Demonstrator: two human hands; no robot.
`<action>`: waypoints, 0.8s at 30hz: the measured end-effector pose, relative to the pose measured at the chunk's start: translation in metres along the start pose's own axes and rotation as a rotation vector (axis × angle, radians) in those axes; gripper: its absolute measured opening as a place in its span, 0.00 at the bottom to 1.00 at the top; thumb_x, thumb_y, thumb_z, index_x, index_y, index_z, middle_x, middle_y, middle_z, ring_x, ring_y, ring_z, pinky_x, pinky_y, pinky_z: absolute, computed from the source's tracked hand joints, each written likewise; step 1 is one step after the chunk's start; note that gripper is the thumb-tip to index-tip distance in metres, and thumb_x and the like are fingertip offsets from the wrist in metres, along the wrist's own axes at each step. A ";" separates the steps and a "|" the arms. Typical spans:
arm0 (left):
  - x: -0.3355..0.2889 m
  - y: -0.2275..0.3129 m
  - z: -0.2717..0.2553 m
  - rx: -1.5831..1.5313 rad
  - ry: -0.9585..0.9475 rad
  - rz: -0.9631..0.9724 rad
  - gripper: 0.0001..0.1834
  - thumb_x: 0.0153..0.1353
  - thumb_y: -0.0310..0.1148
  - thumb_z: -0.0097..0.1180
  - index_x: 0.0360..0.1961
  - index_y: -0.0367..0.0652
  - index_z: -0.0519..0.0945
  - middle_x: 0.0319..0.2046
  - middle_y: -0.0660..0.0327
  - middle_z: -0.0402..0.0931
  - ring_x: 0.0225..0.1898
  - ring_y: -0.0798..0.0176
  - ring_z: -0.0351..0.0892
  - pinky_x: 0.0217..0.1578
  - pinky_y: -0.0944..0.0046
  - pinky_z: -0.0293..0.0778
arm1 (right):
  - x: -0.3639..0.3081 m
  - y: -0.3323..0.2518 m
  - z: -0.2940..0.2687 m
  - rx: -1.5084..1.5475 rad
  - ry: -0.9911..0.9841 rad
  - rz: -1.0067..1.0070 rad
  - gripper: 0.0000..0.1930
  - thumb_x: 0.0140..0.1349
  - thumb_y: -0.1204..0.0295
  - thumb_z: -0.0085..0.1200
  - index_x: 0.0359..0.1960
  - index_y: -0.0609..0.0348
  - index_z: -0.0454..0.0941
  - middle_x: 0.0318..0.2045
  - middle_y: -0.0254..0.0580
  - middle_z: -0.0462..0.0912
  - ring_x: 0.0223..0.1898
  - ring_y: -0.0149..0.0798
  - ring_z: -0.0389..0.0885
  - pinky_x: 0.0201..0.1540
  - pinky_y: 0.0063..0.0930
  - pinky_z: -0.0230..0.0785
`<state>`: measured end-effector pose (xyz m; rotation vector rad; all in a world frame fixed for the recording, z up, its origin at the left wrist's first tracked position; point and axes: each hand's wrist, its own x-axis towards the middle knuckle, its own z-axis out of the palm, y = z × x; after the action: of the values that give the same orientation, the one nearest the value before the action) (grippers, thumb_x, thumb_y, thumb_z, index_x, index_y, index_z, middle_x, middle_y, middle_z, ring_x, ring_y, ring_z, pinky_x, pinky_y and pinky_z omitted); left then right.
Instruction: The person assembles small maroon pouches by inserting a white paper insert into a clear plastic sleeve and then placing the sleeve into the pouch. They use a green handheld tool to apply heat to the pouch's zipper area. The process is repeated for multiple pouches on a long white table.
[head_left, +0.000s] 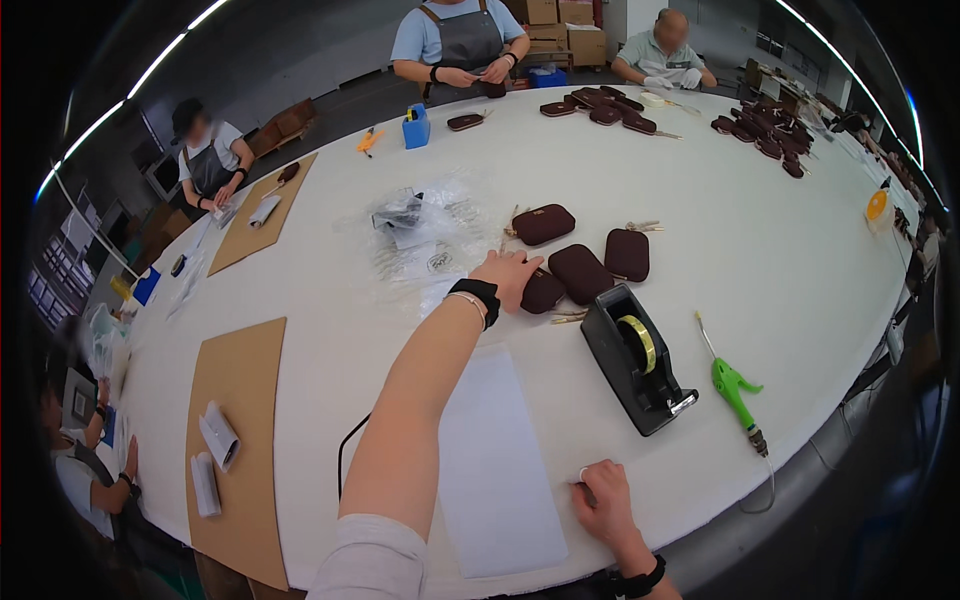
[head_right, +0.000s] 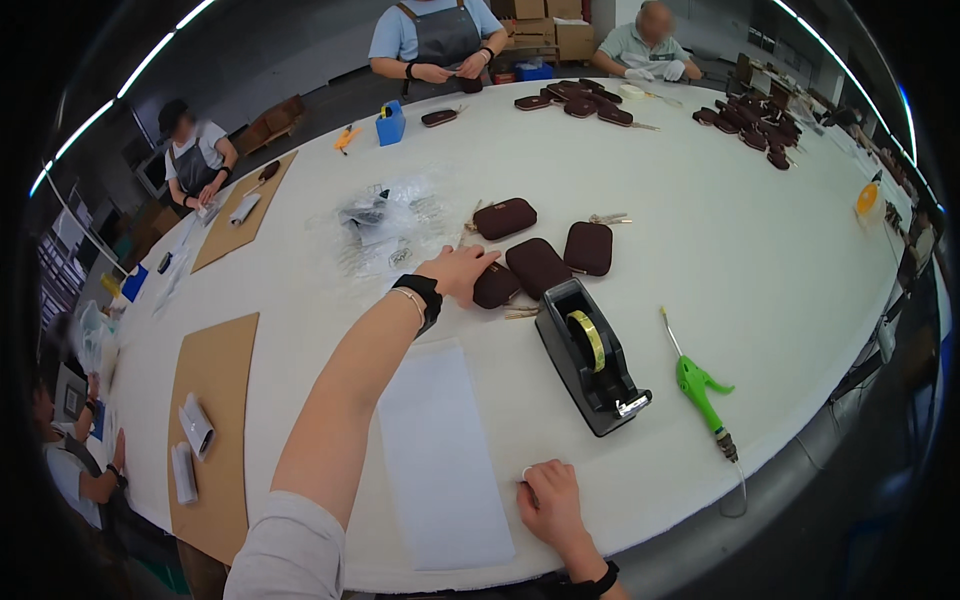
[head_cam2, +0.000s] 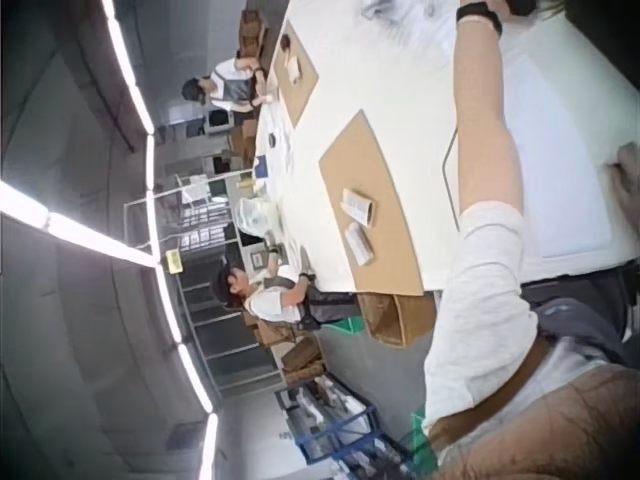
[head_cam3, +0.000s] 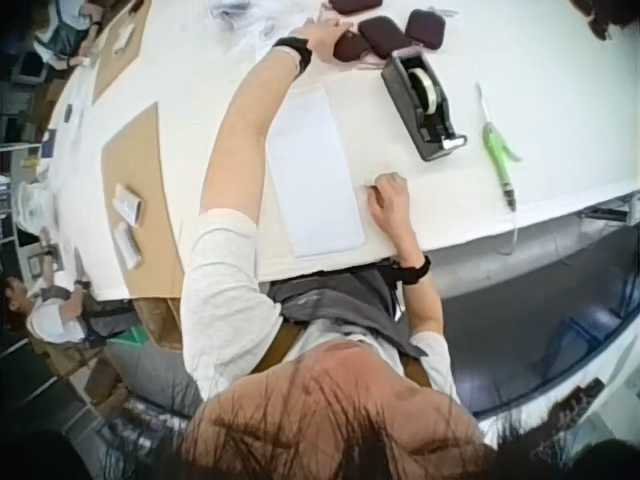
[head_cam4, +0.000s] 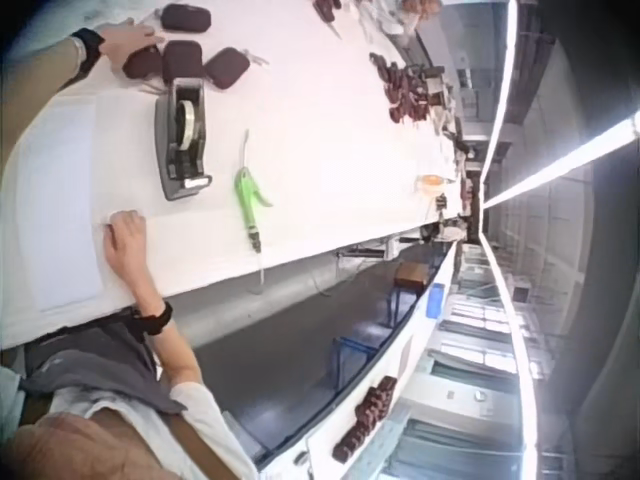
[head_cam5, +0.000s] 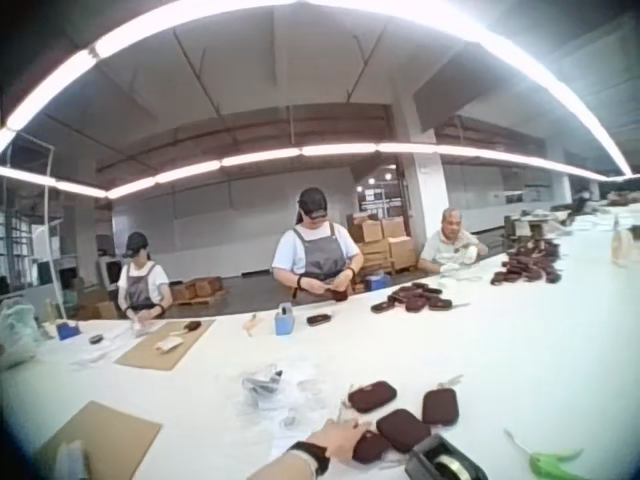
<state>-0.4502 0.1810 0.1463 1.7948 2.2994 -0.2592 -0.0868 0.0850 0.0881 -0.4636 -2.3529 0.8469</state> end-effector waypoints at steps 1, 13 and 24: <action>0.001 -0.004 0.002 0.016 -0.018 0.011 0.50 0.34 0.36 0.68 0.64 0.52 0.59 0.54 0.51 0.63 0.57 0.47 0.64 0.57 0.54 0.61 | 0.000 0.000 0.001 -0.001 -0.006 -0.001 0.08 0.44 0.82 0.54 0.27 0.58 0.71 0.25 0.38 0.74 0.31 0.42 0.72 0.35 0.36 0.59; -0.127 0.036 -0.024 -1.149 0.138 0.167 0.37 0.43 0.34 0.64 0.56 0.36 0.64 0.48 0.54 0.67 0.47 0.53 0.74 0.44 0.60 0.73 | -0.001 -0.005 -0.022 0.201 0.116 0.039 0.09 0.47 0.86 0.51 0.30 0.61 0.74 0.28 0.43 0.77 0.30 0.46 0.75 0.35 0.34 0.66; -0.247 0.201 0.056 -2.482 -0.972 0.517 0.48 0.55 0.72 0.35 0.68 0.51 0.50 0.57 0.40 0.62 0.46 0.44 0.75 0.17 0.68 0.72 | 0.007 0.136 -0.162 -0.813 0.068 0.306 0.26 0.45 0.86 0.46 0.51 0.64 0.65 0.51 0.56 0.68 0.55 0.54 0.67 0.56 0.44 0.61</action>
<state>-0.1935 -0.0160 0.1582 0.3117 0.1959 1.0204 0.0267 0.2634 0.1016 -1.1740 -2.5179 -0.0606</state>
